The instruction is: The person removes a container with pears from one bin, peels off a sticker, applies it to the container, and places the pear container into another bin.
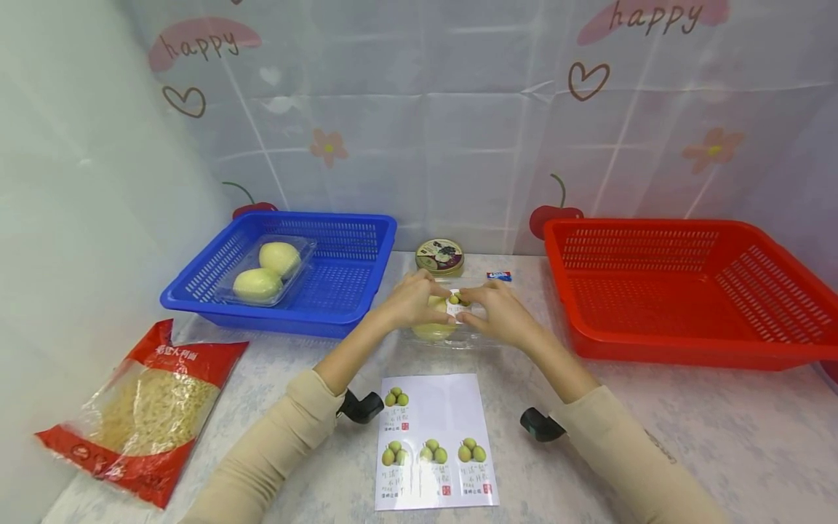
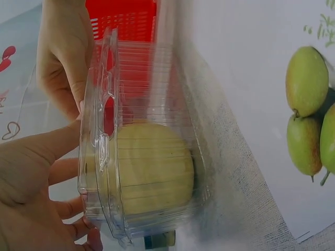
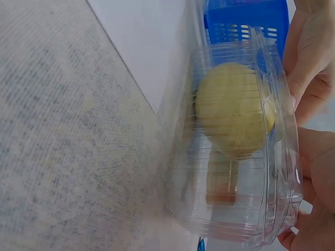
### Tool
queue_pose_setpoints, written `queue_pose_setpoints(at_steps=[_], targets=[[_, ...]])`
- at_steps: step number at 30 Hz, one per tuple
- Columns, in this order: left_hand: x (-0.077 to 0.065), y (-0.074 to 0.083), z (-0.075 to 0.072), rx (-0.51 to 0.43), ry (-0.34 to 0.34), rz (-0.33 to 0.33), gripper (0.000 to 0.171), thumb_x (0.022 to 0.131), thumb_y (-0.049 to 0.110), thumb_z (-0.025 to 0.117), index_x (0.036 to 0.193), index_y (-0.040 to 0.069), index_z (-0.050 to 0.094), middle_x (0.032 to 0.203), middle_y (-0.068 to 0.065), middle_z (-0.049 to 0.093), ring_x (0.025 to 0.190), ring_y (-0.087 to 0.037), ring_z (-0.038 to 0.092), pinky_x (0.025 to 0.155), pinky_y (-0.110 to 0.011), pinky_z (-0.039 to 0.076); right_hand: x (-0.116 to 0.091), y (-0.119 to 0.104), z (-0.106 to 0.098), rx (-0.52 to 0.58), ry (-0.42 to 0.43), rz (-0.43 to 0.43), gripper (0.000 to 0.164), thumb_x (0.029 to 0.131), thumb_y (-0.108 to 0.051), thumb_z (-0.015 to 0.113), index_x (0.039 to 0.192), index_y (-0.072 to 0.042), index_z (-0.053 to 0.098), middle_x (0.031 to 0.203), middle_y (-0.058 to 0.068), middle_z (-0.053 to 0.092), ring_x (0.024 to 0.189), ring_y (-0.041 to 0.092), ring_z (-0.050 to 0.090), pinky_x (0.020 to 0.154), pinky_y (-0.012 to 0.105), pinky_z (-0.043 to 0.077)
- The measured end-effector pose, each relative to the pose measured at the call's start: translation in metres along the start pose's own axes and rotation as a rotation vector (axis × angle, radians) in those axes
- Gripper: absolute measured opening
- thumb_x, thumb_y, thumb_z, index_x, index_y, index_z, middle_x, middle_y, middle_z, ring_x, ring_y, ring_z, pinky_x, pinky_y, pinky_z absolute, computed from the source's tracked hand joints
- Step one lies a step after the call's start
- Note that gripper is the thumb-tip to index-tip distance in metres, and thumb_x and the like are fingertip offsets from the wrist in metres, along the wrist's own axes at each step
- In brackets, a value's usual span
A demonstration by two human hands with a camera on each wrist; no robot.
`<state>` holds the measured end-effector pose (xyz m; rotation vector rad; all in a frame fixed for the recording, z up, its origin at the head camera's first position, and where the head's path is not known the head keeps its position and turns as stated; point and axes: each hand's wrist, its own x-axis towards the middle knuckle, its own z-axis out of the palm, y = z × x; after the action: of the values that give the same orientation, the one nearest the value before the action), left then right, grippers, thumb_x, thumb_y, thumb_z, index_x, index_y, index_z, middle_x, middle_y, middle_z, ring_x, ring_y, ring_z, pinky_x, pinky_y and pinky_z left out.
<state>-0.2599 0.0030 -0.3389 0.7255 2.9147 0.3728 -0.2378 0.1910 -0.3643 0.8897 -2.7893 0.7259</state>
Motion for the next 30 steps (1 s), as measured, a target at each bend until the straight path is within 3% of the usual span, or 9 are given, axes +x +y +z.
queue_pose_setpoints(at_steps=[5, 16, 22, 30], targets=[[-0.002, -0.001, 0.002, 0.035, -0.006, 0.012, 0.052, 0.081, 0.051, 0.068, 0.126, 0.024, 0.062, 0.128, -0.005, 0.052, 0.116, -0.027, 0.043, 0.099, -0.051, 0.037, -0.003, 0.001, 0.001, -0.022, 0.000, 0.021, 0.038, 0.088, -0.020, 0.066, 0.118, 0.002, 0.063, 0.127, 0.017, 0.058, 0.115, 0.037, 0.046, 0.098, 0.060, 0.031], [-0.009, -0.002, 0.006, 0.068, 0.018, 0.025, 0.049, 0.086, 0.053, 0.061, 0.126, 0.025, 0.062, 0.133, -0.003, 0.048, 0.120, -0.027, 0.040, 0.098, -0.048, 0.038, -0.013, -0.002, 0.000, -0.038, 0.038, -0.043, 0.028, 0.089, -0.012, 0.063, 0.112, 0.004, 0.067, 0.124, 0.021, 0.059, 0.113, 0.039, 0.049, 0.097, 0.059, 0.036], [-0.012, -0.004, 0.012, 0.061, 0.091, 0.044, 0.043, 0.086, 0.052, 0.060, 0.120, 0.026, 0.066, 0.132, -0.002, 0.050, 0.119, -0.027, 0.041, 0.098, -0.048, 0.039, -0.019, -0.006, 0.001, -0.065, 0.046, -0.068, 0.028, 0.088, -0.014, 0.064, 0.111, 0.003, 0.067, 0.122, 0.021, 0.060, 0.116, 0.043, 0.049, 0.096, 0.059, 0.038], [-0.020, -0.006, 0.019, 0.081, 0.168, 0.083, 0.035, 0.088, 0.050, 0.059, 0.114, 0.028, 0.069, 0.133, -0.002, 0.051, 0.122, -0.025, 0.040, 0.097, -0.045, 0.039, -0.027, -0.007, 0.003, -0.045, 0.035, -0.046, 0.037, 0.082, -0.025, 0.073, 0.111, -0.002, 0.069, 0.122, 0.016, 0.061, 0.118, 0.039, 0.049, 0.095, 0.059, 0.040]])
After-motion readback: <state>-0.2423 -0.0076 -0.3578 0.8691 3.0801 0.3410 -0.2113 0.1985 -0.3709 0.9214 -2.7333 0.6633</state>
